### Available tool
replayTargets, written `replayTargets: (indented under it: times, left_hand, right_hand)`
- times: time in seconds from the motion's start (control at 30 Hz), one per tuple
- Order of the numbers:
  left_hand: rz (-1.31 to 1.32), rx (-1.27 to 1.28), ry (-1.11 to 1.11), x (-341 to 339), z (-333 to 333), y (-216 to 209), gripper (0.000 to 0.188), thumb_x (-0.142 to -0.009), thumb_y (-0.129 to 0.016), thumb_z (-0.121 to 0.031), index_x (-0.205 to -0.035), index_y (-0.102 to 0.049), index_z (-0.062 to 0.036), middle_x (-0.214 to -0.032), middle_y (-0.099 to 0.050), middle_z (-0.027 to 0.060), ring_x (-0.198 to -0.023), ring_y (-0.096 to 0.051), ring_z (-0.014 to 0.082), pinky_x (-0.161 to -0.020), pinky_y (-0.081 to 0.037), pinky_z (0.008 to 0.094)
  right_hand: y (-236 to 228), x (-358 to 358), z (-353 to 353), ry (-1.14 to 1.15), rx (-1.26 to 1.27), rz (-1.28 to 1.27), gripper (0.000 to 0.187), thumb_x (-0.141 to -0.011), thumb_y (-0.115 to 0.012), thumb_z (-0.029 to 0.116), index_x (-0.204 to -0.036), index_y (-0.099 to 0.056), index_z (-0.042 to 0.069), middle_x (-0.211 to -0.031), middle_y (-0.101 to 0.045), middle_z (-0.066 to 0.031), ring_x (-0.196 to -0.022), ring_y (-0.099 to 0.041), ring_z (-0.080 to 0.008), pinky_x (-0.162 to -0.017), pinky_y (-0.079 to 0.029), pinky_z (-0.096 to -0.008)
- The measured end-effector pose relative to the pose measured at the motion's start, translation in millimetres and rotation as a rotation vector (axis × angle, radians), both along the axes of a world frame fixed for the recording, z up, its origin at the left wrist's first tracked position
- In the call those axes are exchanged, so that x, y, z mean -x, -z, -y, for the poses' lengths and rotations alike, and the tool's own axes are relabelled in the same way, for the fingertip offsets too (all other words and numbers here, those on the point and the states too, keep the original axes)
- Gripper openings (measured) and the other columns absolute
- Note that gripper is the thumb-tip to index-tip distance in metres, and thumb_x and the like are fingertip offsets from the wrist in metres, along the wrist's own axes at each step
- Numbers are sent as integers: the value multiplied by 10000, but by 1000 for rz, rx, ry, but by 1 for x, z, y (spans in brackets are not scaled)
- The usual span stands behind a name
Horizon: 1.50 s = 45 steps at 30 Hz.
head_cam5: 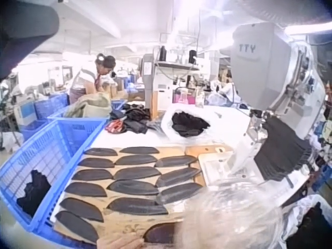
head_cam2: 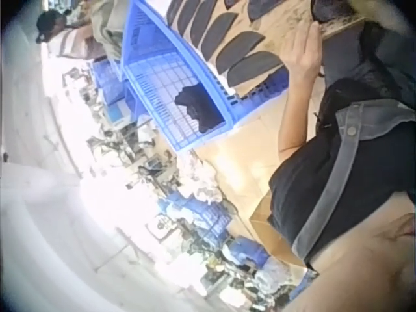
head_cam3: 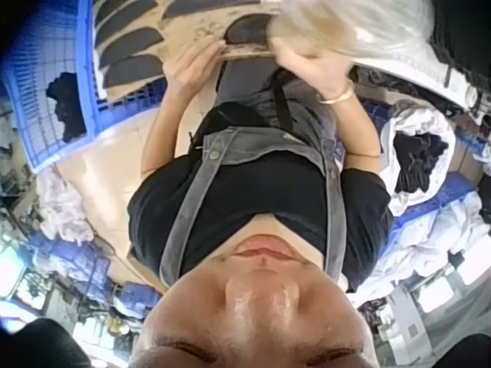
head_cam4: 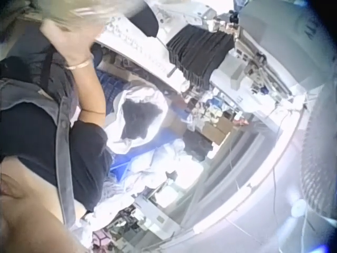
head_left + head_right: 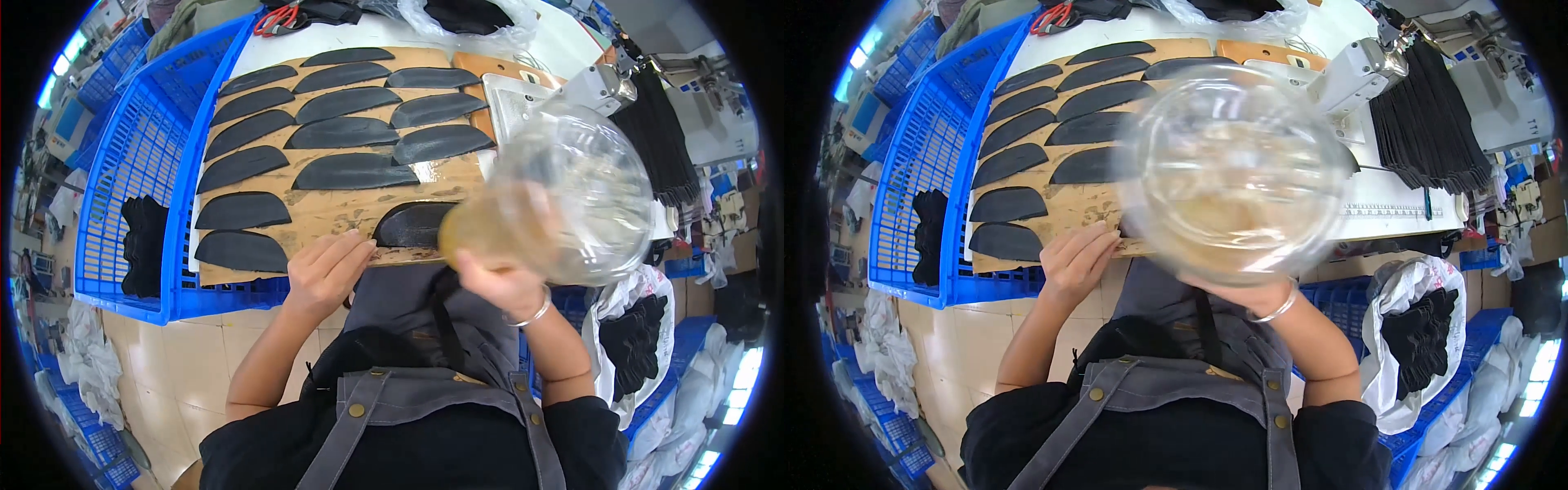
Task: Applying glue to the edges of shoe upper components using a squeeze bottle.
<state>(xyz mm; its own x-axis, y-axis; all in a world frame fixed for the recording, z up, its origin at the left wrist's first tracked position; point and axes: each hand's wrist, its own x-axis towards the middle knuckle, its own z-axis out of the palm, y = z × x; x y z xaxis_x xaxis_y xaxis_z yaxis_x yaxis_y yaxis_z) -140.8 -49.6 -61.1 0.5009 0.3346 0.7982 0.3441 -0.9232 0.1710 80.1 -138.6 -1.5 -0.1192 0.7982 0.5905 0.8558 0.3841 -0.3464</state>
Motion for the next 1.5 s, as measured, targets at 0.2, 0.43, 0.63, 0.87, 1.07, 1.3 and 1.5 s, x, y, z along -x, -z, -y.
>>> replayTargets:
  times: [0.2,0.43,0.63,0.87,1.07,1.3,1.5]
  left_hand:
    - [-107,226,-12,-8,3,-25,199,-642,-739,-85,-789,-614,-35,-779,-609,68,-697,-615,219,-587,-499,284]
    - [-232,230,114,-62,12,-67,316,-622,-756,-214,-814,-556,-63,-819,-545,59,-747,-535,231,-650,-449,301]
    - [-441,357,176,-103,5,-72,386,-600,-768,-216,-854,-514,-75,-866,-475,61,-821,-479,252,-703,-419,335]
    - [-441,516,182,-103,-4,-77,291,-658,-740,-172,-819,-527,-57,-853,-493,73,-850,-486,264,-714,-419,340]
    - [-309,669,149,-101,-8,-75,188,-688,-718,-130,-740,-558,-44,-736,-488,57,-689,-460,201,-583,-382,290]
    - [-370,896,95,-100,-10,-85,157,-725,-686,-156,-748,-574,-49,-758,-542,77,-797,-517,262,-670,-418,346]
    - [-105,953,35,-85,-15,-79,162,-725,-699,-138,-748,-579,-33,-700,-535,23,-588,-461,113,-533,-381,248]
  right_hand:
    - [19,-75,26,487,-432,-347,458,-778,-628,182,-1176,-481,8,-1155,-527,-179,-1090,-515,-300,-932,-417,-407]
    - [26,-105,20,17,-350,-1585,535,-861,-451,434,-1199,-454,19,-1117,-540,-174,-1022,-544,-289,-901,-437,-447]
    - [56,-109,14,-214,-217,-1964,526,-853,-473,438,-1204,-452,46,-1093,-536,-88,-1043,-519,-258,-918,-425,-440]
    - [56,-111,14,-269,-162,-1927,602,-820,-493,459,-1245,-401,42,-1107,-507,-99,-1024,-518,-247,-896,-438,-456]
    - [48,-96,15,-536,-12,-1859,700,-752,-569,492,-1236,-378,24,-1032,-483,-97,-974,-528,-237,-879,-462,-461]
    - [20,-52,16,-739,310,-1967,804,-573,-697,446,-1182,-399,14,-915,-510,-120,-864,-582,-269,-946,-398,-526]
    - [24,-54,27,-470,281,-1859,808,-577,-699,407,-1211,-380,19,-951,-512,-129,-909,-575,-284,-987,-364,-501]
